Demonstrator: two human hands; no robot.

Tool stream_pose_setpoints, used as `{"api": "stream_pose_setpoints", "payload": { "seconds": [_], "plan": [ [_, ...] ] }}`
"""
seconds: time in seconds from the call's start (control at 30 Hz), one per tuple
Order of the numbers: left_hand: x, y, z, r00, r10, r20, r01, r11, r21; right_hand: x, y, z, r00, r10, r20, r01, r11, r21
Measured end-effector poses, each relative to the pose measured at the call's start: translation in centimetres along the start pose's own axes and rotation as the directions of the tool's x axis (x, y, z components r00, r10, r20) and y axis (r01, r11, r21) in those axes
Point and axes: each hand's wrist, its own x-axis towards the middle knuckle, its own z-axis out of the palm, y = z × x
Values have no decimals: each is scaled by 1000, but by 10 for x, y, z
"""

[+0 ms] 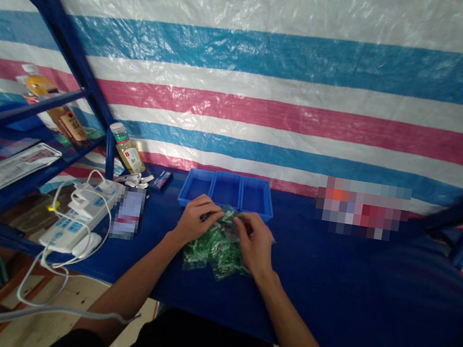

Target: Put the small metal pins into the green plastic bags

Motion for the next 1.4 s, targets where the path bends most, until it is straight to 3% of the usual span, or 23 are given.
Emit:
{"api": "stream_pose_setpoints", "payload": {
  "seconds": [0.07, 0.2, 0.33, 0.47, 0.63, 0.73, 0.87, 1.0, 1.17, 1.4],
  "plan": [
    [-3, -3, 2, 999, -35, 1, 35, 999, 1, 1, -2, -1, 1000, -22, 4, 22, 1000, -6],
    [-8, -4, 5, 994, -104, 26, 105, 994, -35, -1, -2, -3, 998, 47, 40, -50, 996, 73],
    [-5, 3, 0, 994, -103, 36, 106, 991, -76, -4, -3, -5, 996, 56, 76, -68, 983, 172],
    [0, 6, -4, 998, -62, 31, 66, 990, -121, -6, 0, -3, 999, 24, 25, -27, 991, 134],
    [-2, 1, 3, 996, -84, -28, 82, 995, -64, -4, 7, 5, 998, 60, -16, -57, 986, 156],
    [-3, -1, 4, 995, -96, -36, 95, 995, -33, -1, 7, 4, 999, -16, -28, 18, 997, 69],
    [1, -1, 2, 999, -31, 36, 32, 999, -32, 2, 6, -1, 985, -169, -41, 170, 985, 30],
    [5, 1, 0, 996, 40, 78, -34, 997, -71, 2, 5, 0, 985, -157, -75, 164, 981, 100],
    [4, 0, 1, 986, 51, 161, -35, 994, -101, 0, 4, 3, 986, -166, -15, 167, 978, 122],
    [0, -7, 1, 987, 56, 153, -36, 991, -129, 1, 2, 2, 980, -175, 95, 172, 984, 44]
  ]
}}
